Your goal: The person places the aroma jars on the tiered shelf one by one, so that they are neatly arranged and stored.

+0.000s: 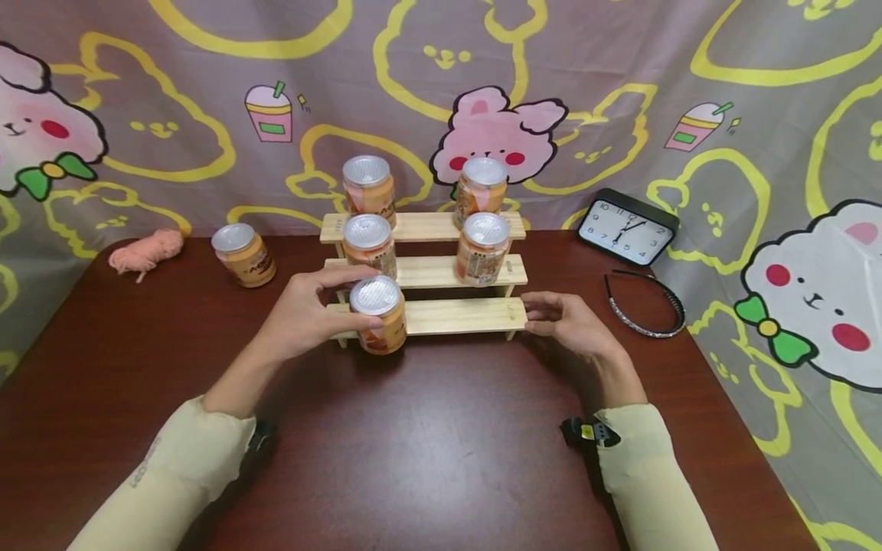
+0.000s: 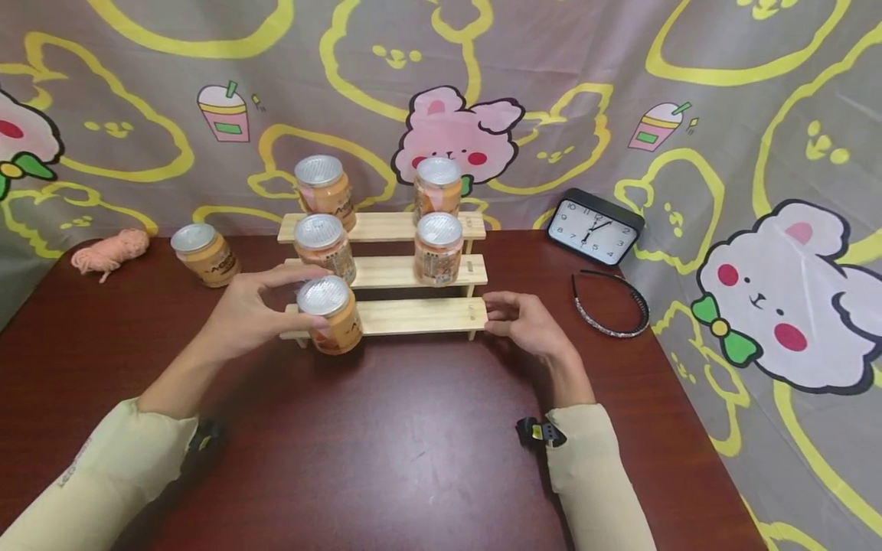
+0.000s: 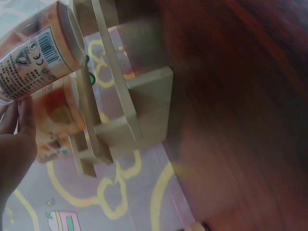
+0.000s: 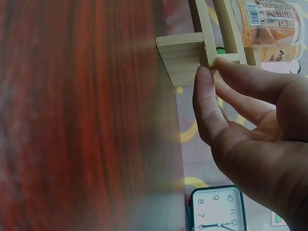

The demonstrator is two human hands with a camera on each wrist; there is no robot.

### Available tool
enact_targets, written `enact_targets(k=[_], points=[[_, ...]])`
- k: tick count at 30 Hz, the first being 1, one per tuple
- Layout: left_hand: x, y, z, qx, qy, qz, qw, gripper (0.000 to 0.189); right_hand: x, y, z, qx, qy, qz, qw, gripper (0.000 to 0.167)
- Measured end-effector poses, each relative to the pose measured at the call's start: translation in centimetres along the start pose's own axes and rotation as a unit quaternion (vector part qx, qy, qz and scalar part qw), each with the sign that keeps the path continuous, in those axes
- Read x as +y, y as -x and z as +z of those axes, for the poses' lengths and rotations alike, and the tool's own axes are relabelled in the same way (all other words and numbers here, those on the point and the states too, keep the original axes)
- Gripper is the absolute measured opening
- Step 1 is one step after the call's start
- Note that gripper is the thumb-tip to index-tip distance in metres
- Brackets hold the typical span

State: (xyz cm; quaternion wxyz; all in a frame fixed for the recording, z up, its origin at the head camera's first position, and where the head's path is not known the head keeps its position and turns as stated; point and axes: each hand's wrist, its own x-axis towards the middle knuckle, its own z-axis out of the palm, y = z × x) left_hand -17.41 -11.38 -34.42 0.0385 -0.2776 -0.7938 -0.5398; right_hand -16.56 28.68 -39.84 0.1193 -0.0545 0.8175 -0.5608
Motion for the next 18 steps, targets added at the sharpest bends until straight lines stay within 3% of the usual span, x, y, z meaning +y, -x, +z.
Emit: enact_targets(k=[8,18], points=[[0.8,-1.1,1.9,-0.012,0.014,-0.010,0.9998,0.059,0.1,0.0,0.1,0.003,0.003,0.003,1.0000,0.050],[1.2,-1.9,3.7,-0.018,0.010,0.037,0.9991,0.061,0.1,-0.2,0.2,0.008,0.013,0.004,0.9999,0.049]])
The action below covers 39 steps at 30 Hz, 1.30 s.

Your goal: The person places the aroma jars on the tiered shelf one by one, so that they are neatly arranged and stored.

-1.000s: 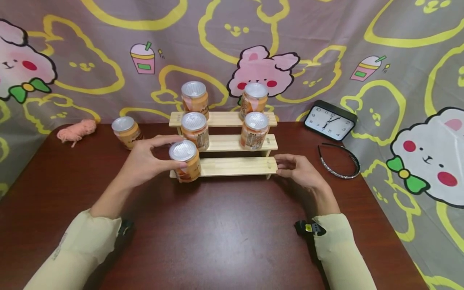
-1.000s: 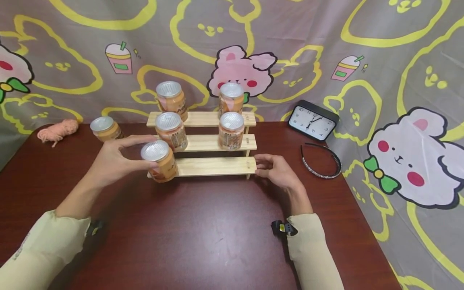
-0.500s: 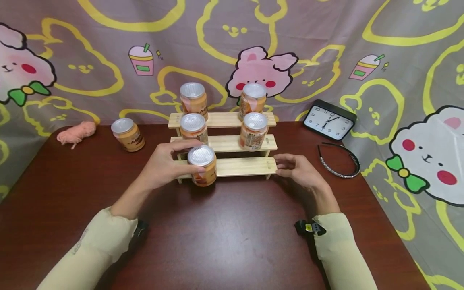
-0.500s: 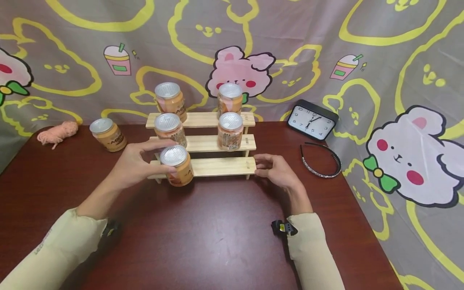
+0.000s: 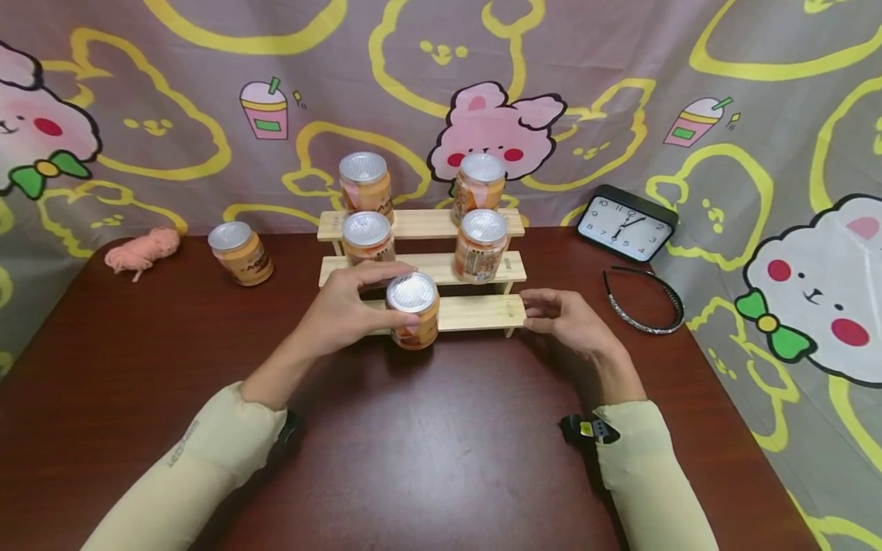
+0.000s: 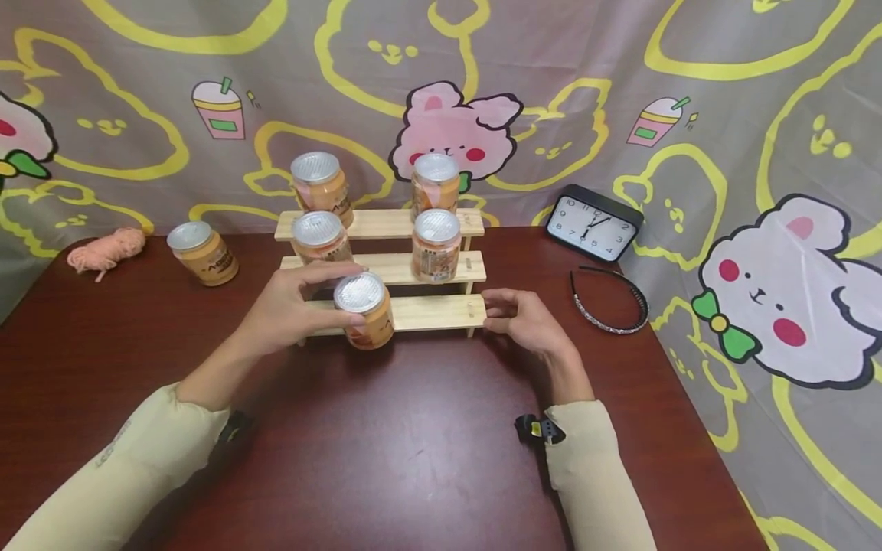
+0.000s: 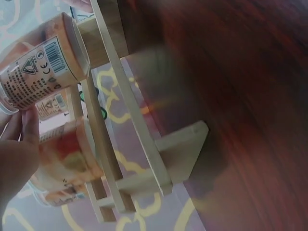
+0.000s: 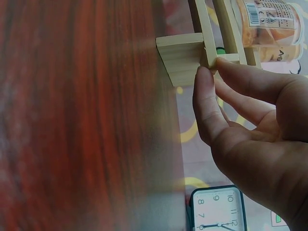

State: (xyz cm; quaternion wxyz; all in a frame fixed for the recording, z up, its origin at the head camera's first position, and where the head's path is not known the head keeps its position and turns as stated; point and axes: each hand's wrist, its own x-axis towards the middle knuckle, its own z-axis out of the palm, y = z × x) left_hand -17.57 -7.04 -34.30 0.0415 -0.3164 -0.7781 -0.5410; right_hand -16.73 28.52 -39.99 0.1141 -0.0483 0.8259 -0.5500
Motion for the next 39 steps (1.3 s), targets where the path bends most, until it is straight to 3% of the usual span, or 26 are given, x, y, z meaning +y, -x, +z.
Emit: enact_targets(k=[15,22,39], points=[[0.3,-2.0,2.8,0.034,-0.013,0.024,0.9990,0.061,-0.2,-0.1,-0.3,-0.004,-0.010,-0.005,0.9999,0.049],[0.2,-2.7,4.1,0.025,-0.012,0.010,0.9996,0.061,-0.2,0.0,-0.2,-0.005,-0.017,-0.006,0.9998,0.049],[0.2,-3.7,6.4,0.037,-0.047,0.028,0.9978,0.058,-0.2,0.1,-0.1,-0.005,-0.022,-0.002,0.9997,0.050]])
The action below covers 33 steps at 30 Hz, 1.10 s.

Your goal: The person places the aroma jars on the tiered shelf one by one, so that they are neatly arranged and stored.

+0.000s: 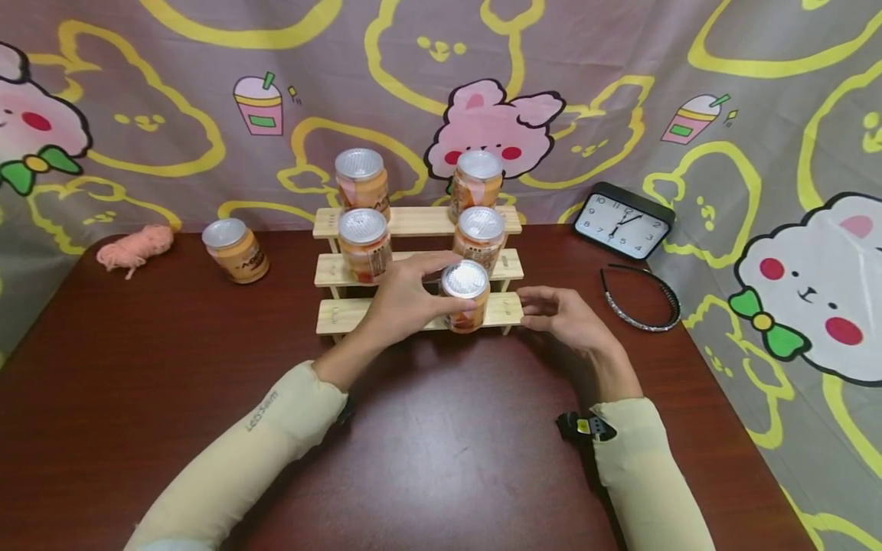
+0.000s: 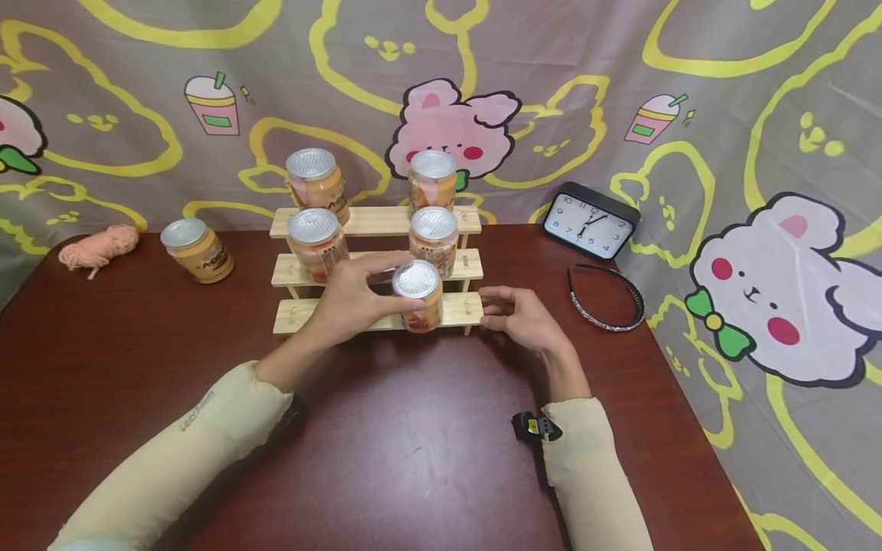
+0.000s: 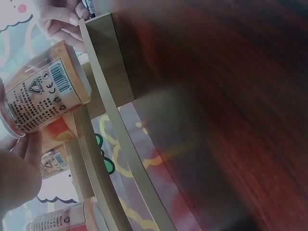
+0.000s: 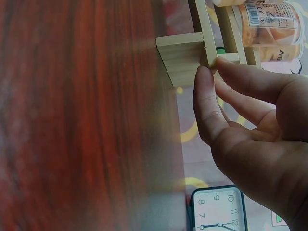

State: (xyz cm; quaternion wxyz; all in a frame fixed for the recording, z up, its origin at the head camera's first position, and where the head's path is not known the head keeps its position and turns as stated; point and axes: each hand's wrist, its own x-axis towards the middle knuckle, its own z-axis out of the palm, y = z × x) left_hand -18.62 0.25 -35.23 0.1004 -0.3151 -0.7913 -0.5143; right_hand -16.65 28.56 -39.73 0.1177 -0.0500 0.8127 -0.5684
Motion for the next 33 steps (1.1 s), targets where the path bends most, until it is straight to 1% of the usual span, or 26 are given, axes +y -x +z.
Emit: enact_targets(k=[4,7,11,17,21,27,33], points=[[0.0,-0.1,0.4,0.001,-0.005,0.009,0.9999,0.058,0.1,0.0,0.1,-0.002,-0.002,-0.004,1.0000,0.050],[0.0,-0.1,0.7,0.007,-0.014,0.016,0.9997,0.056,0.1,0.0,0.1,-0.003,0.002,-0.008,1.0000,0.049],[0.0,-0.2,1.0,0.013,-0.014,0.016,0.9997,0.054,0.3,-0.1,0.0,-0.002,0.008,-0.012,0.9999,0.048],[-0.1,-0.1,1.7,0.009,-0.006,0.018,0.9998,0.051,0.4,-0.1,-0.1,0.000,0.014,-0.013,0.9998,0.048],[-0.2,-0.1,2.1,0.007,-0.008,0.029,0.9995,0.048,0.6,-0.1,-0.1,-0.002,0.014,-0.013,0.9998,0.048],[-0.3,-0.3,2.6,0.012,-0.022,0.048,0.9985,0.051,0.7,-0.1,-0.1,-0.005,0.011,-0.016,0.9998,0.049],[-0.1,-0.4,2.7,0.019,-0.035,0.048,0.9981,0.056,0.5,-0.1,-0.1,-0.006,0.014,-0.017,0.9997,0.048]])
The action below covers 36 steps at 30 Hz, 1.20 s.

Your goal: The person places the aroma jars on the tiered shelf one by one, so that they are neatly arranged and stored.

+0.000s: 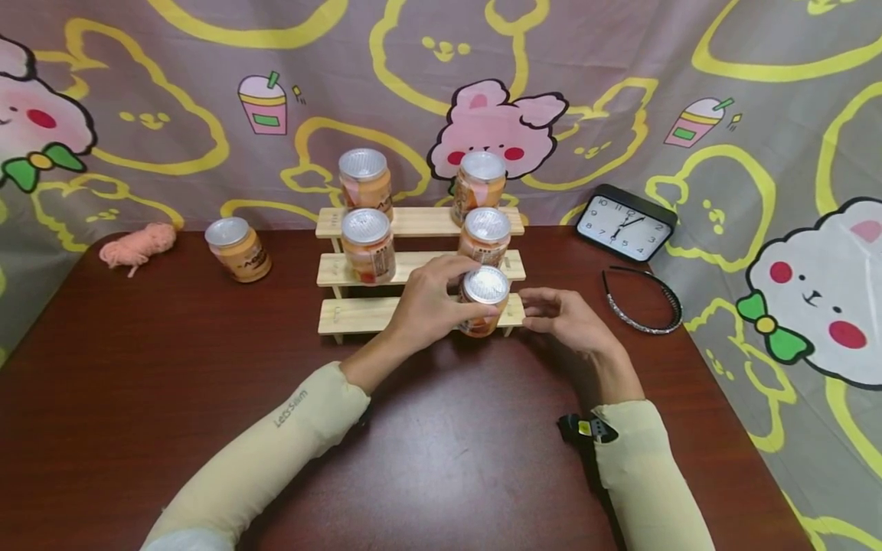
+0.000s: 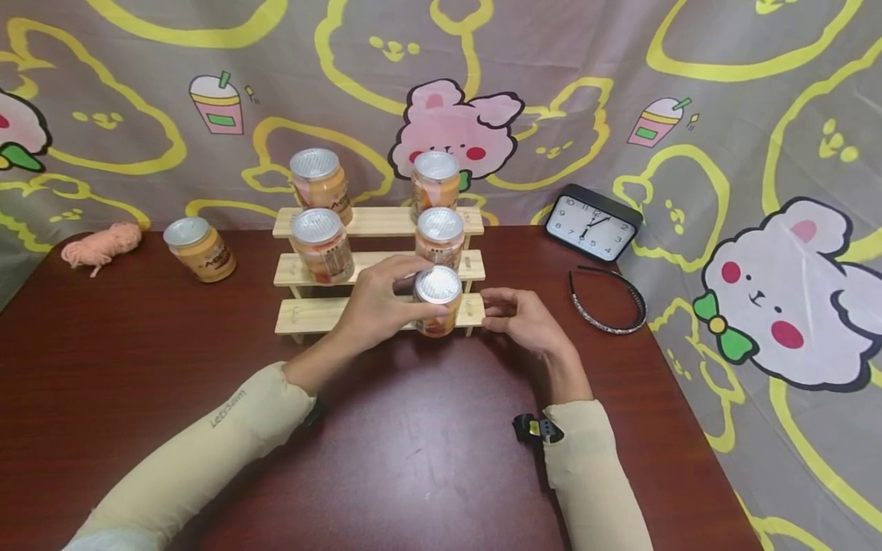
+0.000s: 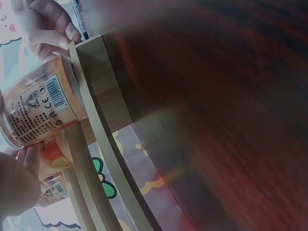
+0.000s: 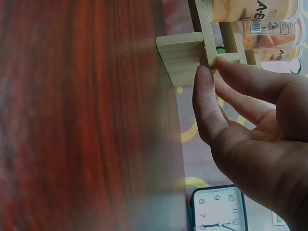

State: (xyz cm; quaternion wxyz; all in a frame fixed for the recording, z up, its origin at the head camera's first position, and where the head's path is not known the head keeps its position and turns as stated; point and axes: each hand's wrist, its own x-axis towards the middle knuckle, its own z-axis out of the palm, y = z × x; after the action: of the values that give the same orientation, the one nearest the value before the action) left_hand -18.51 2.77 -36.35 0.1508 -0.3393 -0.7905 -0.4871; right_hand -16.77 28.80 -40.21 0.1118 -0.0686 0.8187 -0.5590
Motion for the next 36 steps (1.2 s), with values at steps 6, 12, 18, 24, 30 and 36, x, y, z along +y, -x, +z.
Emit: enact_targets(k=[6,12,18,24,30,36], points=[[0.03,-0.03,0.19,0.006,-0.009,-0.004,0.9999,0.056,0.02,-0.04,-0.05,0.001,-0.003,-0.004,1.0000,0.048],[0.00,0.01,0.25,0.003,-0.024,-0.005,0.9997,0.057,-0.06,-0.02,0.02,0.004,0.004,-0.003,1.0000,0.048],[0.08,0.07,0.38,0.003,-0.034,-0.008,0.9994,0.058,-0.03,0.04,0.06,0.003,0.002,0.000,1.0000,0.048],[0.11,0.13,0.31,0.005,-0.027,-0.009,0.9996,0.059,-0.14,0.03,0.08,0.002,0.004,0.000,1.0000,0.049],[0.02,0.31,0.00,0.000,-0.015,-0.020,0.9997,0.061,0.00,-0.02,0.08,0.003,0.003,0.002,1.0000,0.048],[-0.11,0.68,-0.44,-0.001,0.010,-0.041,0.9991,0.062,0.03,0.05,0.09,0.004,0.002,0.003,1.0000,0.048]])
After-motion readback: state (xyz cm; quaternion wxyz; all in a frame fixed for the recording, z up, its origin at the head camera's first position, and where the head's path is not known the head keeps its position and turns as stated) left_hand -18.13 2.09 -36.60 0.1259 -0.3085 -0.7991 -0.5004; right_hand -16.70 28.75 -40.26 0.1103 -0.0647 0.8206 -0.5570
